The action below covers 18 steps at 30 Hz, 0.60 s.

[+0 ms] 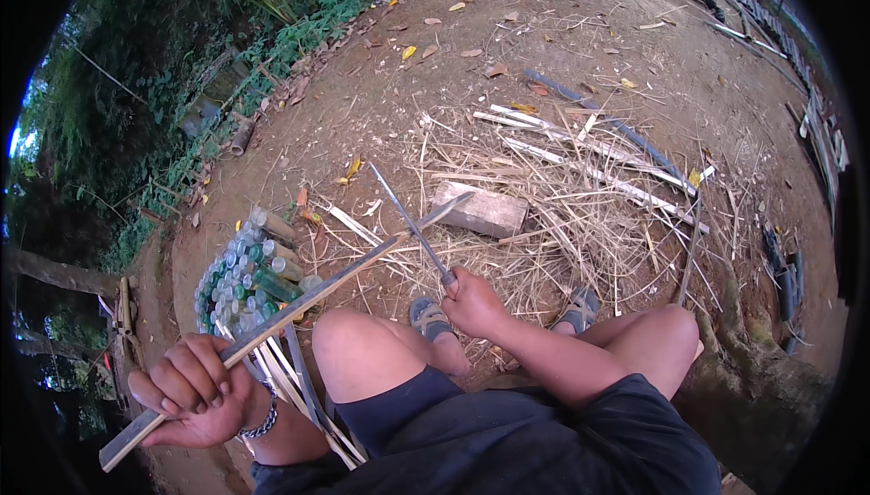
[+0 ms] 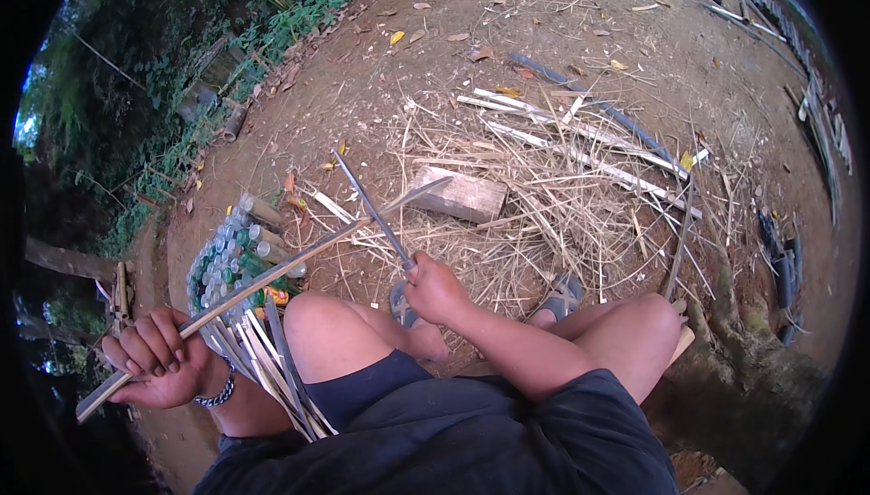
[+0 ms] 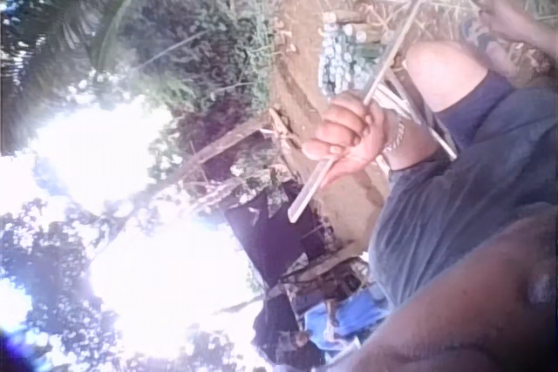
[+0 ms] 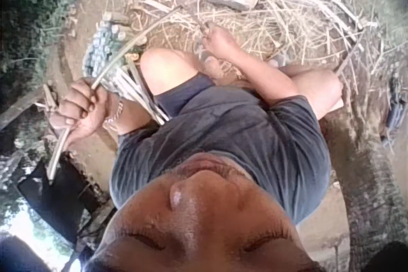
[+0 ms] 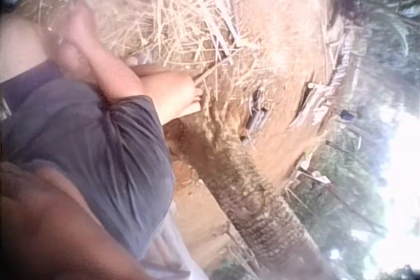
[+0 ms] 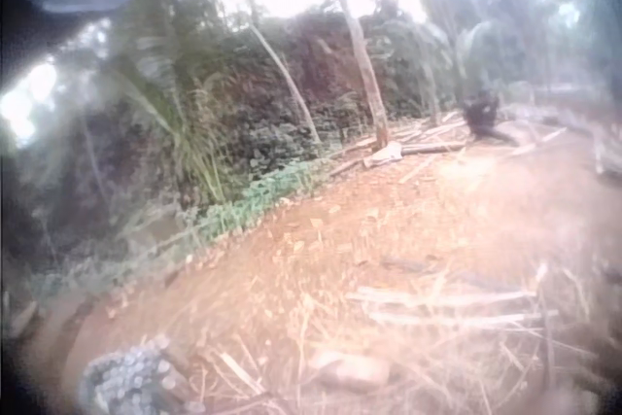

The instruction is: The person shaves a long bamboo strip using a machete to smooth the surface, frequently turning the strip over and repeating the shaving action.

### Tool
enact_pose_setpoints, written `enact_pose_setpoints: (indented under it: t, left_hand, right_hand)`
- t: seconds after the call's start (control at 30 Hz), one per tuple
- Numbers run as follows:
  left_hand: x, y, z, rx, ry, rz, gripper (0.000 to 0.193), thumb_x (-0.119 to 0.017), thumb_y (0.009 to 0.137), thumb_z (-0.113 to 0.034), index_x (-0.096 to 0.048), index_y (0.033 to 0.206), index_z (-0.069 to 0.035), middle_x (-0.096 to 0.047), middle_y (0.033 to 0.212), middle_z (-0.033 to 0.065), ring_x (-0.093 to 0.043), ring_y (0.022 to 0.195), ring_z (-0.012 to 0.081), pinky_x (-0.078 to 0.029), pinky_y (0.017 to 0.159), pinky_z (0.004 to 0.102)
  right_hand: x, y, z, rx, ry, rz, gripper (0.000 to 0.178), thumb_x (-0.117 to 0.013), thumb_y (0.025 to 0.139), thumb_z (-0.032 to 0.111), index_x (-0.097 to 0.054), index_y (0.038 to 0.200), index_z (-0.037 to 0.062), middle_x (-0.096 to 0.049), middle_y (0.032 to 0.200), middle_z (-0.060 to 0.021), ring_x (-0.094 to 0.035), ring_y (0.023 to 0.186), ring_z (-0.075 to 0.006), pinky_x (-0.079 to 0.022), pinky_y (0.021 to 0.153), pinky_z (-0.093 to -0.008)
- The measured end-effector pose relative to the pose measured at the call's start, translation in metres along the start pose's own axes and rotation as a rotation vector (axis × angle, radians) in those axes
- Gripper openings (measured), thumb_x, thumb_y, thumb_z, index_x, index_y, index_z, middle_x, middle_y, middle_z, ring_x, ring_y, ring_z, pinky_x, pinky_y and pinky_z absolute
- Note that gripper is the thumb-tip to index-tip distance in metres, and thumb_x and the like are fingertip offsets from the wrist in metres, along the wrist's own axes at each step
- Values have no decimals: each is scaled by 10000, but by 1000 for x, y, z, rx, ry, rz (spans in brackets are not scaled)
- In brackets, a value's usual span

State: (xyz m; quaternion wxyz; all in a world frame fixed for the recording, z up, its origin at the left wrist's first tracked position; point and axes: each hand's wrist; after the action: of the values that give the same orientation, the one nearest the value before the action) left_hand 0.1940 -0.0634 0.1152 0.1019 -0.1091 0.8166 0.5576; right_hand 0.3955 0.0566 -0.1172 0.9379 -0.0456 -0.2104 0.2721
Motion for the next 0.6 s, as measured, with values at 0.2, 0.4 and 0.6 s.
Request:
enact_pose_setpoints:
  t: [0.2,0.4,0.6]
  left_hand:
    - [-8,3,3,17,31,-19,423,-600,931,-482,-389,788,-144,-399,517,-45,-372,384,39,-353,371,167]
    - [-8,12,2,51,14,30,401,-601,936,-455,-403,794,-137,-412,529,-52,-382,390,40,-319,394,181]
    - [-7,30,18,62,92,-32,405,-608,930,-451,-409,792,-126,-411,541,-53,-383,408,48,-334,431,177]
  right_hand:
    - [-27,-5,3,149,-18,15,279,-597,822,160,-544,1060,25,-652,811,-243,-652,773,-418,-507,729,-513]
    - [-9,29,-33,-17,33,-81,280,-591,798,116,-538,1056,21,-649,803,-248,-651,771,-423,-511,729,-512]
    - [-22,55,-39,33,57,-87,239,-589,801,106,-531,1008,2,-644,797,-236,-650,771,-423,-517,718,-500]
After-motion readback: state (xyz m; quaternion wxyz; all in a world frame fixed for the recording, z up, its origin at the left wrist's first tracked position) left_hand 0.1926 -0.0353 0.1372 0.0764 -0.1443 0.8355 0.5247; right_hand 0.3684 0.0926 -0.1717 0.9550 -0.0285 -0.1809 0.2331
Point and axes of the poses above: each hand's wrist, its own y-axis towards the middle knuckle, its own x-axis out of the back of the hand, z = x × y
